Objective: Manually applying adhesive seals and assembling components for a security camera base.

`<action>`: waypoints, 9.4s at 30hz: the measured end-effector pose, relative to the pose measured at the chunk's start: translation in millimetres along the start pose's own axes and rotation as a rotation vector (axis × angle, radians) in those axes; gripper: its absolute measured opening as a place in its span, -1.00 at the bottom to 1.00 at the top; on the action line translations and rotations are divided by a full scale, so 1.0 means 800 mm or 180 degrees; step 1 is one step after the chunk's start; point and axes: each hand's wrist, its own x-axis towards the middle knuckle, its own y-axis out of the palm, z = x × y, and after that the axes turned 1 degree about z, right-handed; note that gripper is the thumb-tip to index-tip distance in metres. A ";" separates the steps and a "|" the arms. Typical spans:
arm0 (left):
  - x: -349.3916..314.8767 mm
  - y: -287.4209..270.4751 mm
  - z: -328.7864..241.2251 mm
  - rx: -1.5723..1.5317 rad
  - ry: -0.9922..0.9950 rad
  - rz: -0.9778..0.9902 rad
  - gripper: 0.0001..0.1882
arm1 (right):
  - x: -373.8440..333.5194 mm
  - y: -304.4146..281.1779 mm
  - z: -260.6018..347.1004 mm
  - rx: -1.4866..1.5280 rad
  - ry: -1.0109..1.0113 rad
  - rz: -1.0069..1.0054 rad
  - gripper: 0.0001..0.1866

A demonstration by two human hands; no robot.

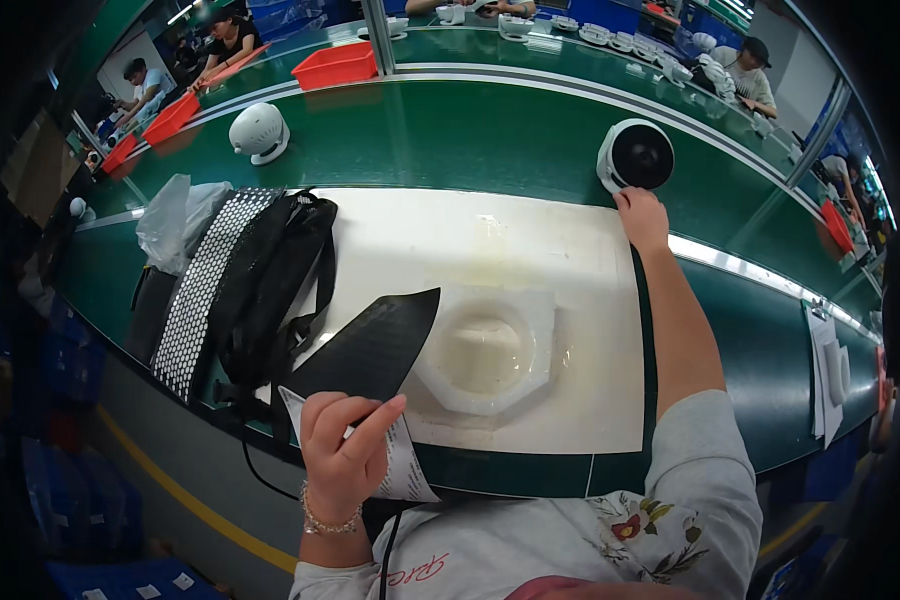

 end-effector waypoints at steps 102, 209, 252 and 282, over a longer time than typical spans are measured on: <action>-0.016 -0.055 0.032 -0.3096 -0.1793 -0.0412 -0.28 | -0.123 -0.197 0.316 0.5633 -0.0943 0.2877 -0.21; -0.048 -0.032 0.031 -0.2702 -0.1856 -0.0203 -0.81 | -0.148 -0.194 0.307 0.5172 -0.0914 0.2950 -0.59; -0.042 0.025 0.056 -0.2262 -0.1944 -0.0561 -0.82 | 0.085 0.087 0.120 0.0520 -0.0226 -0.0703 -0.71; -0.063 -0.029 -0.021 -0.1876 -0.0271 0.0080 -0.80 | -0.167 -0.268 0.253 0.3260 -0.2442 0.0849 -0.82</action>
